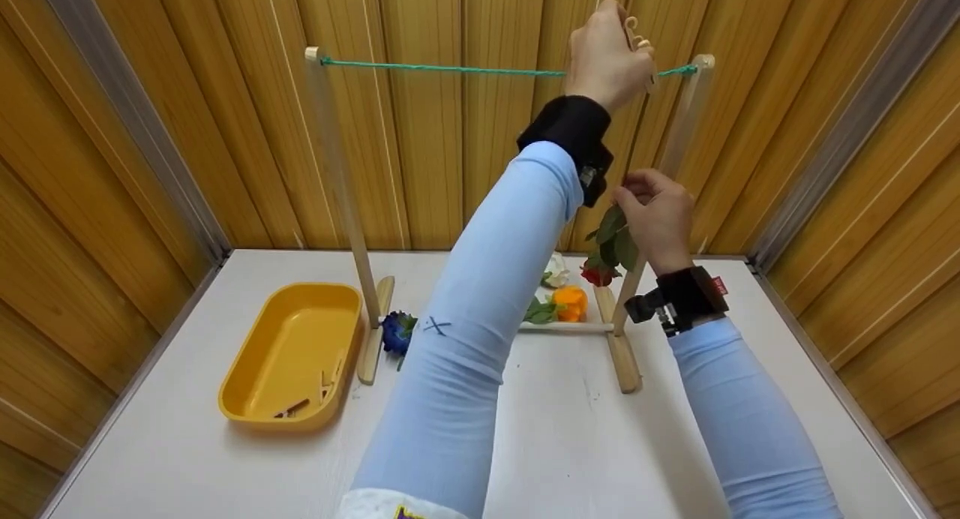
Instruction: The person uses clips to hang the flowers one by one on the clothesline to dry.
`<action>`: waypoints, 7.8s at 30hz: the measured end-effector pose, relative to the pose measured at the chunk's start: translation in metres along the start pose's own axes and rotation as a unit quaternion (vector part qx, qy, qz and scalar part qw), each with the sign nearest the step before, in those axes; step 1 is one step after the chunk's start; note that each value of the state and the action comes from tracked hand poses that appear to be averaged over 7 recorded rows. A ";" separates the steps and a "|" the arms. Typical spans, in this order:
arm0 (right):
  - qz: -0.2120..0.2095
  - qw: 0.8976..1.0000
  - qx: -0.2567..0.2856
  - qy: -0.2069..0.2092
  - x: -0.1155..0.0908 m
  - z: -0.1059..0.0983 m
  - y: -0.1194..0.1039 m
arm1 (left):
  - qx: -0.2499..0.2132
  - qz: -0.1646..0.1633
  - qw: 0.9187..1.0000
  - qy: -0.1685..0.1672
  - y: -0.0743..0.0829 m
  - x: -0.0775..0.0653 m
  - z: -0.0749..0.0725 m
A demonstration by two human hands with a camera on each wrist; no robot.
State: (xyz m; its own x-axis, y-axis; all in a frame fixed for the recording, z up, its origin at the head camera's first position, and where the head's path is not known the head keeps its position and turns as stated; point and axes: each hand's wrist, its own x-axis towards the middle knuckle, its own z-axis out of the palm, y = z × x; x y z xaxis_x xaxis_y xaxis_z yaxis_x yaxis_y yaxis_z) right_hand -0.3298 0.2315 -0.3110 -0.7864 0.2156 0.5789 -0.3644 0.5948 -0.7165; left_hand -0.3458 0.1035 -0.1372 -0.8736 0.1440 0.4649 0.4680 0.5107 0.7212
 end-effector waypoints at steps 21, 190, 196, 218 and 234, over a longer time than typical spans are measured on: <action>-0.095 0.995 -0.031 0.025 -0.003 -0.010 0.005 | 0.148 0.091 0.981 -0.082 -0.035 -0.015 -0.022; -0.105 0.890 0.130 -0.425 -0.218 0.224 -0.022 | 0.227 -0.351 0.892 -0.173 -0.349 -0.255 -0.111; -0.101 0.891 0.131 -0.423 -0.218 0.224 -0.021 | 0.225 -0.340 0.899 -0.161 -0.349 -0.255 -0.112; -0.095 0.896 0.120 -0.417 -0.217 0.225 -0.016 | 0.127 -0.255 0.958 -0.015 -0.360 -0.256 -0.118; -0.105 0.900 0.108 -0.409 -0.220 0.227 -0.012 | 0.127 -0.251 0.959 -0.044 -0.361 -0.259 -0.119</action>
State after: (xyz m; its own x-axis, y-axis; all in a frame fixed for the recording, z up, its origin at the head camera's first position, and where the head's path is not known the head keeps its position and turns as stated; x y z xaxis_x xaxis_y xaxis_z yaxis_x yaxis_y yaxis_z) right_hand -0.2654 0.0013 -0.5179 -0.7614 -0.5779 0.2937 -0.5666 0.3731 -0.7347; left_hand -0.2727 -0.2190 -0.4569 -0.9932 -0.1093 0.0394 -0.0522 0.7230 0.6889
